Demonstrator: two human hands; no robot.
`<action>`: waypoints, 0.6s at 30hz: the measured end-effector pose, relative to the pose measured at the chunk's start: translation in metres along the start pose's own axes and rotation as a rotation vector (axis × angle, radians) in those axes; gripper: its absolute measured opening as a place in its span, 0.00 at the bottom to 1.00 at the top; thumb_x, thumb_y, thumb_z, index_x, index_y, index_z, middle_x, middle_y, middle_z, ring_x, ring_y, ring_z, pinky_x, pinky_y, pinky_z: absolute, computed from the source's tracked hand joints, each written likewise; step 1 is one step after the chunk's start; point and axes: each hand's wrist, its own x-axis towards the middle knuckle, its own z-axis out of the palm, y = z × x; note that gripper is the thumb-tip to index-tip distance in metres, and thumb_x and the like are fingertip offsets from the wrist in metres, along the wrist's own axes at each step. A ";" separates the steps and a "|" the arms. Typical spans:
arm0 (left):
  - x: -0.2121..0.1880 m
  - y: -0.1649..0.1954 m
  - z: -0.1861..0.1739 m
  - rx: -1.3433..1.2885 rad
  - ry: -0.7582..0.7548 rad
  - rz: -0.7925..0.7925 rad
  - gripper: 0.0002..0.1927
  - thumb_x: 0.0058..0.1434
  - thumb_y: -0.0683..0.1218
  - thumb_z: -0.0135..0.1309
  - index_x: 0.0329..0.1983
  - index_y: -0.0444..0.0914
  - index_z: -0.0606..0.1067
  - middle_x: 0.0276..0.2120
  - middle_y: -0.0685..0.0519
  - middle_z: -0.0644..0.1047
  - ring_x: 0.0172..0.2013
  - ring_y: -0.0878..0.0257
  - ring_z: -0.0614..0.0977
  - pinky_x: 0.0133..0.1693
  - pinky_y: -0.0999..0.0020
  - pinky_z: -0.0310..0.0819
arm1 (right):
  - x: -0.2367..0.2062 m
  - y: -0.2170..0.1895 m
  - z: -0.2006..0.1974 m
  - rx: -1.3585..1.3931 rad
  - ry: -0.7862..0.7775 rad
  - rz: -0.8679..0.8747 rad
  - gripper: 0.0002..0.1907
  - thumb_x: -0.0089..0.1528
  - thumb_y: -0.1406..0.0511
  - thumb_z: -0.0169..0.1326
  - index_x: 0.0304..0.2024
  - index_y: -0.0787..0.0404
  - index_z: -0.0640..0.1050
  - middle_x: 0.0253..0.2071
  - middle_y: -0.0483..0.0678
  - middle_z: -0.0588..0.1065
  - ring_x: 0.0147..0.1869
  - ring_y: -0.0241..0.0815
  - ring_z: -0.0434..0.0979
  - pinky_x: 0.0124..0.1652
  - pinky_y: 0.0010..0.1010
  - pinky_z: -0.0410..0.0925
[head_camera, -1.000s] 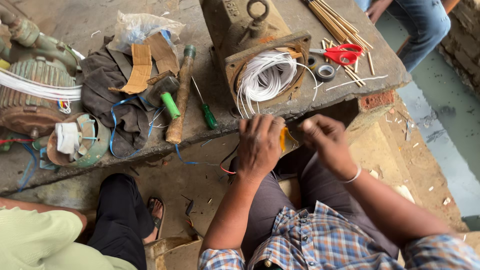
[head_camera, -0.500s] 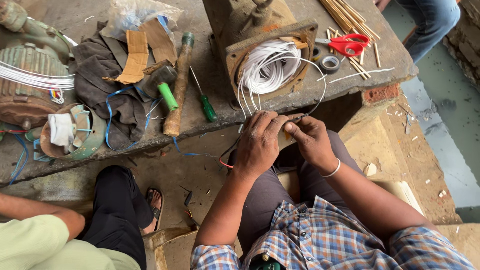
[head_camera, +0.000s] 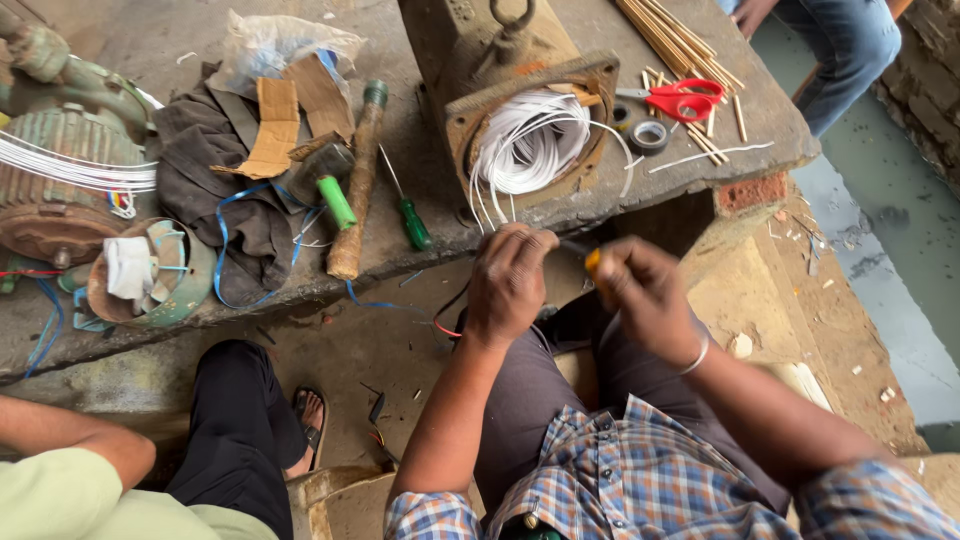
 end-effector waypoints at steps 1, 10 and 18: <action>-0.001 0.000 -0.001 -0.008 -0.033 0.041 0.15 0.57 0.33 0.50 0.47 0.36 0.76 0.43 0.49 0.79 0.48 0.49 0.81 0.54 0.56 0.75 | 0.007 -0.016 -0.004 -0.089 -0.004 -0.022 0.10 0.70 0.64 0.53 0.39 0.66 0.77 0.26 0.38 0.69 0.27 0.26 0.64 0.27 0.20 0.59; -0.005 0.009 -0.003 0.167 -0.079 0.000 0.12 0.62 0.37 0.56 0.49 0.37 0.77 0.43 0.50 0.75 0.48 0.52 0.78 0.52 0.57 0.72 | 0.051 -0.054 -0.006 -0.075 -0.232 0.206 0.13 0.70 0.61 0.53 0.44 0.66 0.79 0.28 0.38 0.70 0.31 0.28 0.65 0.32 0.22 0.60; -0.004 0.012 -0.004 0.090 -0.131 -0.038 0.14 0.61 0.38 0.54 0.51 0.36 0.76 0.45 0.50 0.75 0.49 0.51 0.77 0.54 0.56 0.70 | 0.030 -0.007 0.011 0.157 -0.187 -0.043 0.19 0.68 0.59 0.56 0.56 0.63 0.72 0.50 0.41 0.74 0.55 0.32 0.72 0.56 0.25 0.67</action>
